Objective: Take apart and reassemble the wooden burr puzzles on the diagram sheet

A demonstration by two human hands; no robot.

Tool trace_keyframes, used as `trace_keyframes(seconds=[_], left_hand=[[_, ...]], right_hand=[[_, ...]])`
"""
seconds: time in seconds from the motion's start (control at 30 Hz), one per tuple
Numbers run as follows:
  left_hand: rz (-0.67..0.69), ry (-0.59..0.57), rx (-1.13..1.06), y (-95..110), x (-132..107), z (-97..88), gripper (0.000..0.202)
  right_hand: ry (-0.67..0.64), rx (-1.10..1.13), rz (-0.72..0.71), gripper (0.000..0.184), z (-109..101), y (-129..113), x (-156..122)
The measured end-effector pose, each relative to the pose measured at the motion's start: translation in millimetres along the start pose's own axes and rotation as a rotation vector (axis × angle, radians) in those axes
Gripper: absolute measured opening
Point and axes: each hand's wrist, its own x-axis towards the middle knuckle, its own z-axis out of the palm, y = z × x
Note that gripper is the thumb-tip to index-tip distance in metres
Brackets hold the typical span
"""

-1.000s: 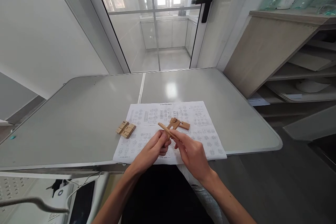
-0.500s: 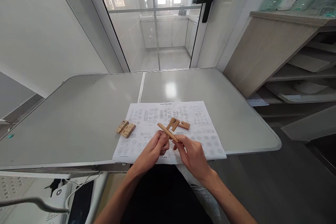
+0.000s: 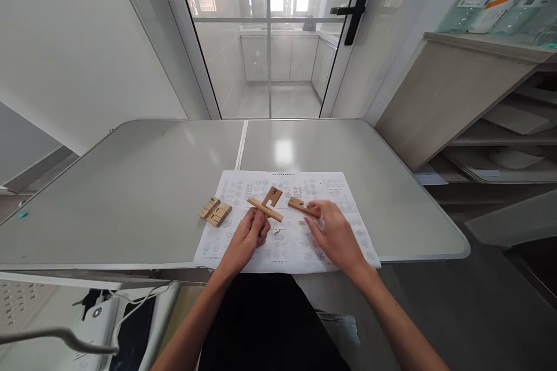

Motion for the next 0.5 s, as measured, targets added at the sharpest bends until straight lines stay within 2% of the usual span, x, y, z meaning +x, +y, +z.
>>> trace_keyframes(seconds=[0.17, 0.43, 0.5], left_hand=[[0.016, 0.039, 0.003, -3, -3, -1.4, 0.046], [0.052, 0.058, 0.057, -1, -4, -1.6, 0.044], [0.067, 0.067, 0.089, 1, -4, -2.2, 0.043]], right_hand=[[-0.059, -0.161, 0.075, 0.025, 2, 25, 11], [-0.204, -0.104, 0.156, 0.008, -3, 23, 21], [-0.222, -0.086, 0.157, 0.012, -6, 20, 21]])
